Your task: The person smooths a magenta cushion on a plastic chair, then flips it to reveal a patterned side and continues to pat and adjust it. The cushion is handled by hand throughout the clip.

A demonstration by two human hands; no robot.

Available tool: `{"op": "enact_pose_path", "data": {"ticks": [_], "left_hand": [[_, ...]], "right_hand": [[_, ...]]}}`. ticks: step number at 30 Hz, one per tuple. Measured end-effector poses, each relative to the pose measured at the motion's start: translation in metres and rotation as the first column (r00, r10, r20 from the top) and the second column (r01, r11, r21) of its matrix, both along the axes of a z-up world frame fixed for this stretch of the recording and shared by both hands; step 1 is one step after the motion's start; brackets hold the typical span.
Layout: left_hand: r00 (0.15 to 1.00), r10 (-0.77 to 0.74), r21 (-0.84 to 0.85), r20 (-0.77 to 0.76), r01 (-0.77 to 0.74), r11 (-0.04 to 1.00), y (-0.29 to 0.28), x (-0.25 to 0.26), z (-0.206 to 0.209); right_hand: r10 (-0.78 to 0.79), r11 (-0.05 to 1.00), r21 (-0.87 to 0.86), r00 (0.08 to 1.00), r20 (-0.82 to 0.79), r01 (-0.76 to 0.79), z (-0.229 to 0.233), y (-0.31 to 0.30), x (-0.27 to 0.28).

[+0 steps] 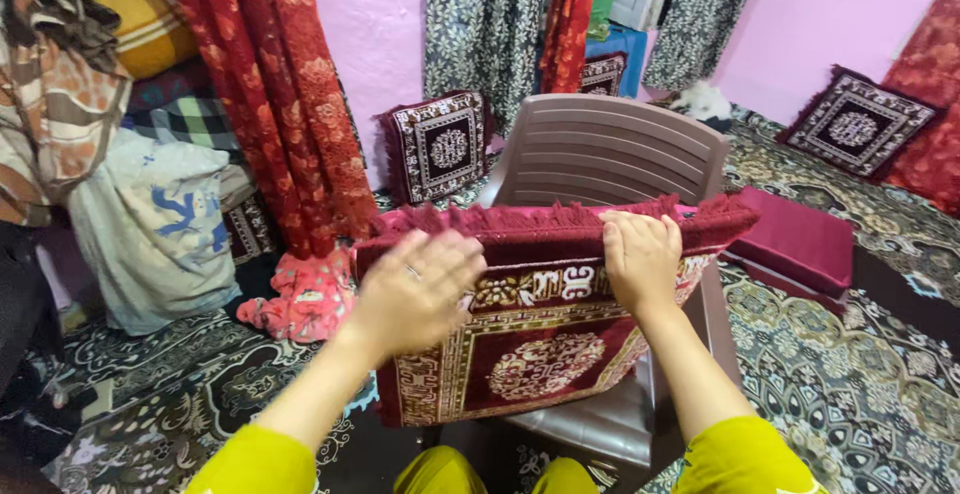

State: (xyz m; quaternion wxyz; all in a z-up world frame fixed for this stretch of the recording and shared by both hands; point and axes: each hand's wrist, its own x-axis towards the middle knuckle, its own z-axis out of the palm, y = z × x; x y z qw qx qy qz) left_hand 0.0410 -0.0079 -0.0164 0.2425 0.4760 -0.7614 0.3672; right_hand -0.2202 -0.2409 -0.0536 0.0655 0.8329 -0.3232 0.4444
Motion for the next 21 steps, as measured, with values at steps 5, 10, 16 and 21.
{"op": "enact_pose_path", "data": {"ticks": [5, 10, 16, 21], "left_hand": [[0.765, 0.554, 0.037, -0.328, -0.576, 0.817, -0.012, 0.035, 0.028], [0.923, 0.344, -0.017, -0.173, -0.352, 0.936, -0.036, -0.034, 0.021], [0.825, 0.556, 0.337, -0.096, -0.499, 0.798, -0.069, -0.088, 0.028], [0.792, 0.611, 0.407, -0.017, -0.552, 0.728, -0.079, -0.071, 0.044]], "right_hand": [[-0.013, 1.000, 0.000, 1.000, -0.010, 0.013, 0.000, 0.004, -0.004], [-0.067, 0.998, -0.011, 0.997, -0.032, 0.067, -0.007, 0.005, 0.001], [-0.095, 0.994, -0.069, 0.988, -0.122, 0.087, 0.003, 0.039, -0.004], [0.167, 0.986, -0.010, 0.985, -0.050, -0.167, -0.020, 0.097, 0.020]]}}
